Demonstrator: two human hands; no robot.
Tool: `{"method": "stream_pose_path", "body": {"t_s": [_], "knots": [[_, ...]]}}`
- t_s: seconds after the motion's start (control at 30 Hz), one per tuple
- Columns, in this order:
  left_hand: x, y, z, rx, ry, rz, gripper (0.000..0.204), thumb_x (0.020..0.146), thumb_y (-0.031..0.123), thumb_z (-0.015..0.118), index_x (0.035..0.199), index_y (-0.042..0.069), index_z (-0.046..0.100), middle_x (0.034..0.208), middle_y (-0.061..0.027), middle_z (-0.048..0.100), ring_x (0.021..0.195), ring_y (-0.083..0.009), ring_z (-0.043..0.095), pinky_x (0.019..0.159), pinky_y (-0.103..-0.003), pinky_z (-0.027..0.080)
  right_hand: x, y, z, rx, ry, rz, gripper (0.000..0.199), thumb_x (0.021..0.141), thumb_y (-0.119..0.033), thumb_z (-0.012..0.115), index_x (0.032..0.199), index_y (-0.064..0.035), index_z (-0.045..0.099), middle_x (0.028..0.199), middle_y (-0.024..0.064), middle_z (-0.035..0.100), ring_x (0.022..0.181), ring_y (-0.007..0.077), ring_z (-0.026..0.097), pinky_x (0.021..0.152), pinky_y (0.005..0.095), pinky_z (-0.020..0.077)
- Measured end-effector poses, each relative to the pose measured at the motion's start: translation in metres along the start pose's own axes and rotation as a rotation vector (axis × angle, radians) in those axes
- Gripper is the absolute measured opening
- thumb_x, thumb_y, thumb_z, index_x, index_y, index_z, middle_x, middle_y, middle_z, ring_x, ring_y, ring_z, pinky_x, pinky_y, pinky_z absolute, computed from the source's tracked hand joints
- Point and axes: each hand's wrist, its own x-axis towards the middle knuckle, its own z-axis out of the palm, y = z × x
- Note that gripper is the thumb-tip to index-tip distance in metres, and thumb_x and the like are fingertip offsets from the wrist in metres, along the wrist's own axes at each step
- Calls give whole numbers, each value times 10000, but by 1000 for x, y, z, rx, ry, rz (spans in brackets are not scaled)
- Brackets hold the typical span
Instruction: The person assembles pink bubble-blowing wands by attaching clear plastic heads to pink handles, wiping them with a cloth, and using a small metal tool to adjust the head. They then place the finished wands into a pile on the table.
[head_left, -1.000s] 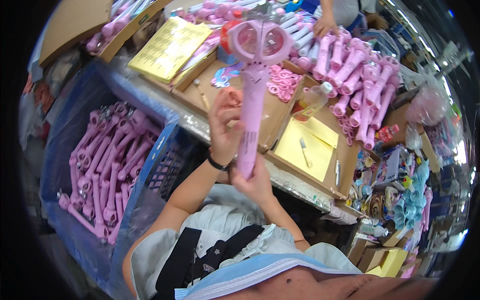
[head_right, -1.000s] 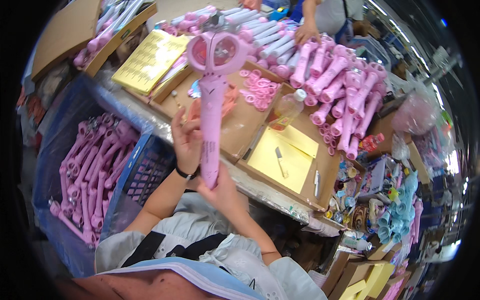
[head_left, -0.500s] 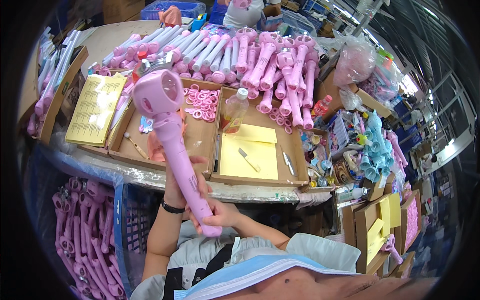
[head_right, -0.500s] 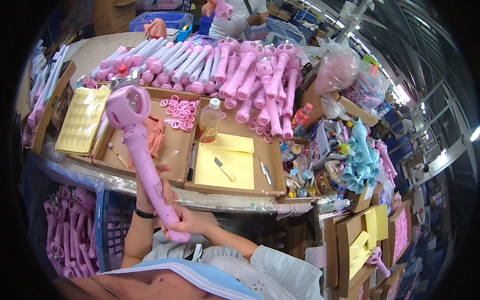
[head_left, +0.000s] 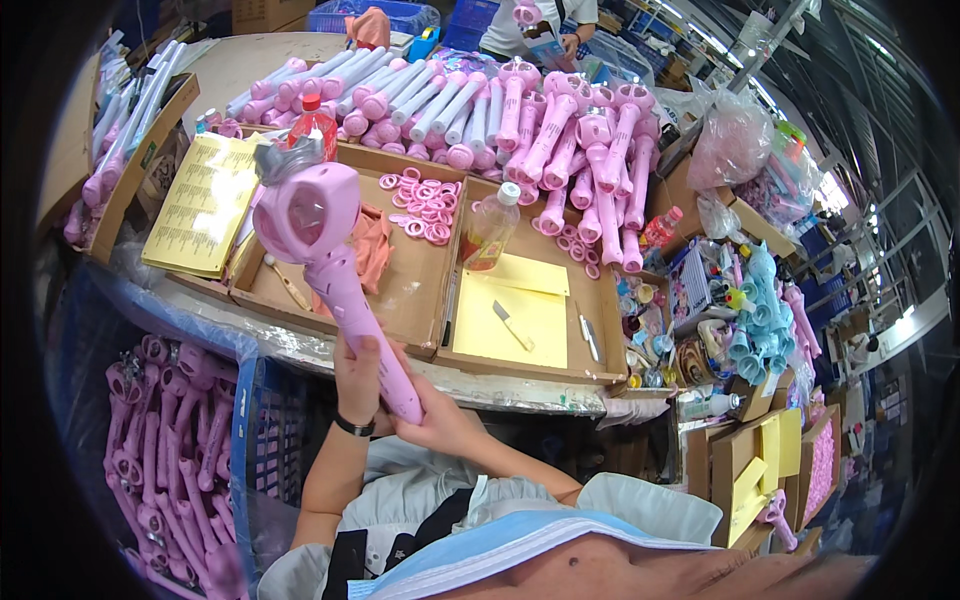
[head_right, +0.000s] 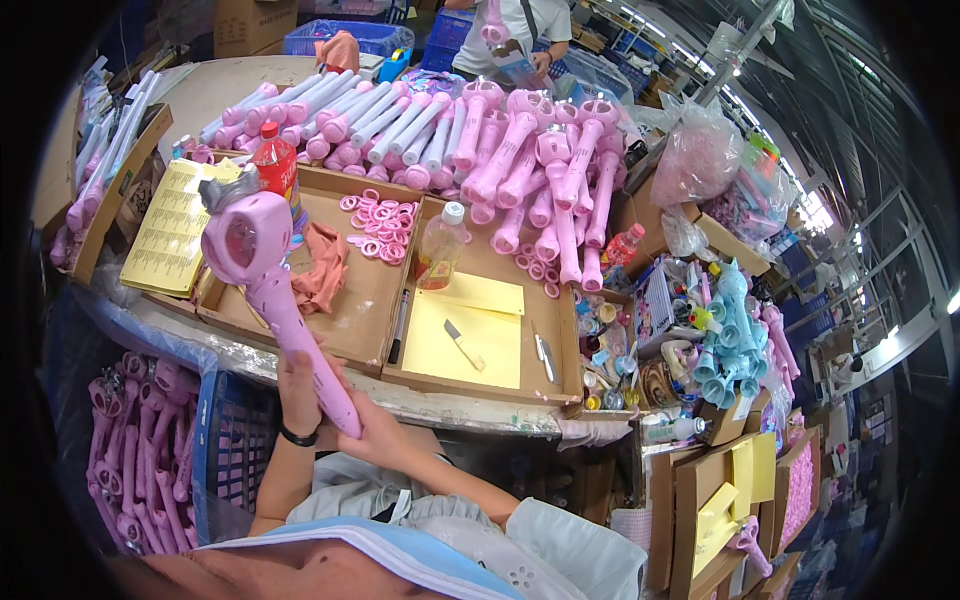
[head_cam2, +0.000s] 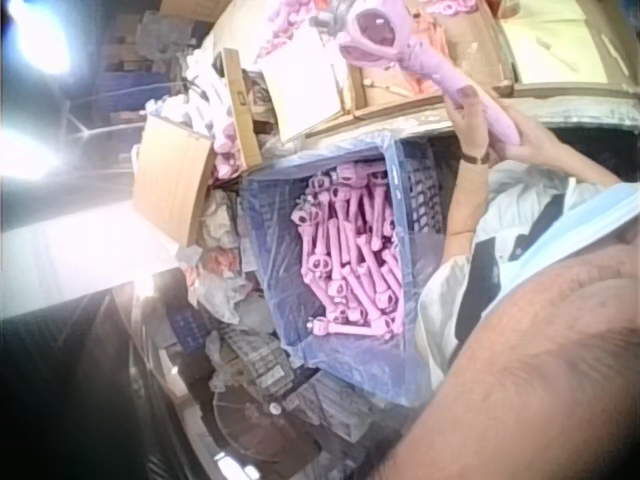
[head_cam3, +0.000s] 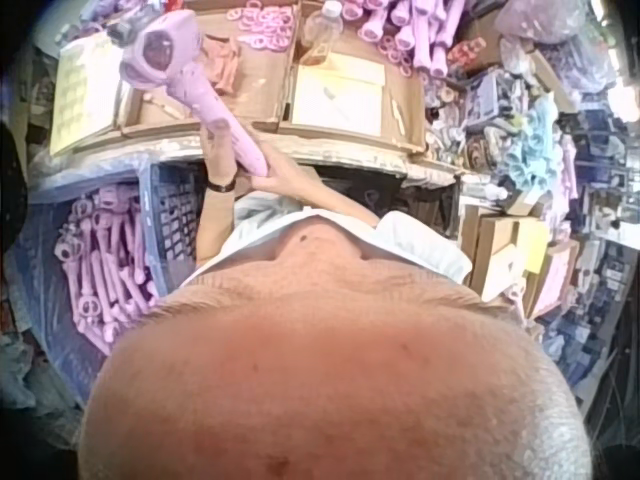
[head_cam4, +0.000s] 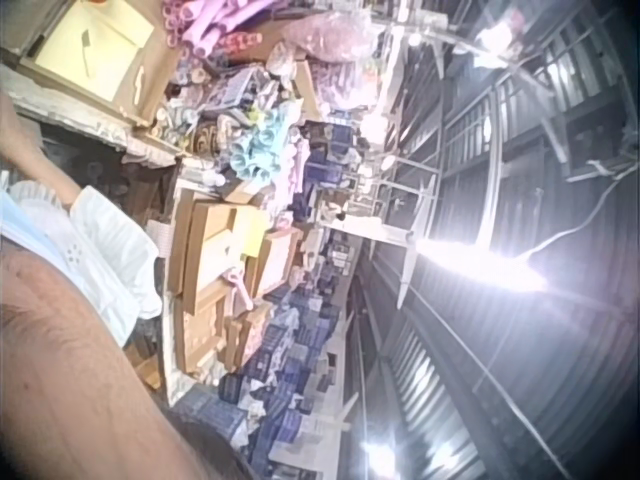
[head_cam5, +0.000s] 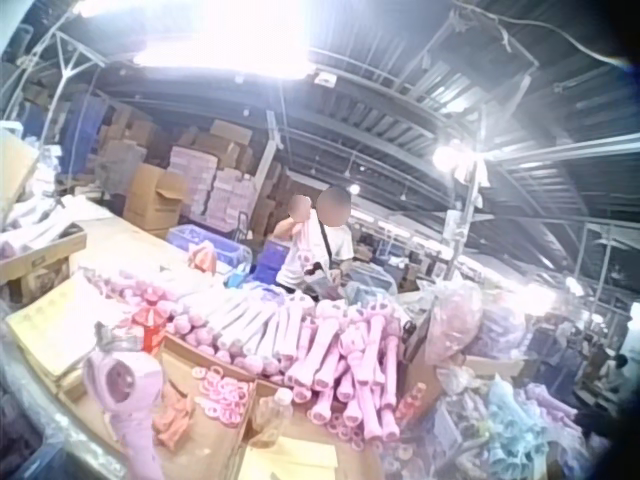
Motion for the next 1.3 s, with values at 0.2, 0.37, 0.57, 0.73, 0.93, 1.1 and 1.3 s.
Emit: {"method": "stream_pose_path", "body": {"t_s": [0.2,0.37,0.57,0.73,0.93,1.1,1.3], "knots": [[5,15,-5,-306,-164,-94,532,884,470,564,1165,43,413,746,-45,513,564,-125,522,544,-263,466,-3,6,-3,706,-428,288,630,761,-241,718,1262,-12,412,1054,107,578,934,224,593,796,332,479],[9,10,1,54,-3,36,542,881,436,588,1181,26,400,828,-70,559,640,-147,576,594,-290,506,-6,4,-4,126,-126,109,624,778,-218,714,1287,-22,411,1076,98,577,980,168,565,837,320,462],[7,18,-9,732,-341,262,395,871,287,623,1131,-1,548,988,-155,610,903,-259,611,795,-328,469,-19,-6,-78,473,-132,191,543,740,-143,735,1203,-23,480,939,79,610,803,150,611,708,291,505],[-6,22,-19,756,-429,135,289,819,104,660,1083,13,586,877,-132,645,774,-242,635,696,-303,493,62,-57,-209,390,211,54,595,704,-236,730,1152,47,459,829,107,614,650,163,623,577,303,545],[-24,15,-40,766,-286,7,244,845,104,645,1057,-6,595,841,-131,646,743,-195,641,659,-269,496,232,-60,-305,247,441,140,275,777,-143,655,979,19,564,819,75,597,634,150,582,545,285,527],[-27,9,-66,658,-62,-162,217,855,94,628,1038,-20,603,834,-112,653,749,-151,633,684,-256,492,310,-7,-353,180,594,239,226,776,-160,667,913,6,599,757,70,601,570,168,565,543,323,532],[-15,0,-75,755,-47,-214,221,857,110,626,1040,-12,608,875,-120,659,759,-165,642,693,-268,500,362,31,-370,173,660,260,209,730,-111,658,863,34,588,667,64,540,475,156,505,426,315,464]]}}
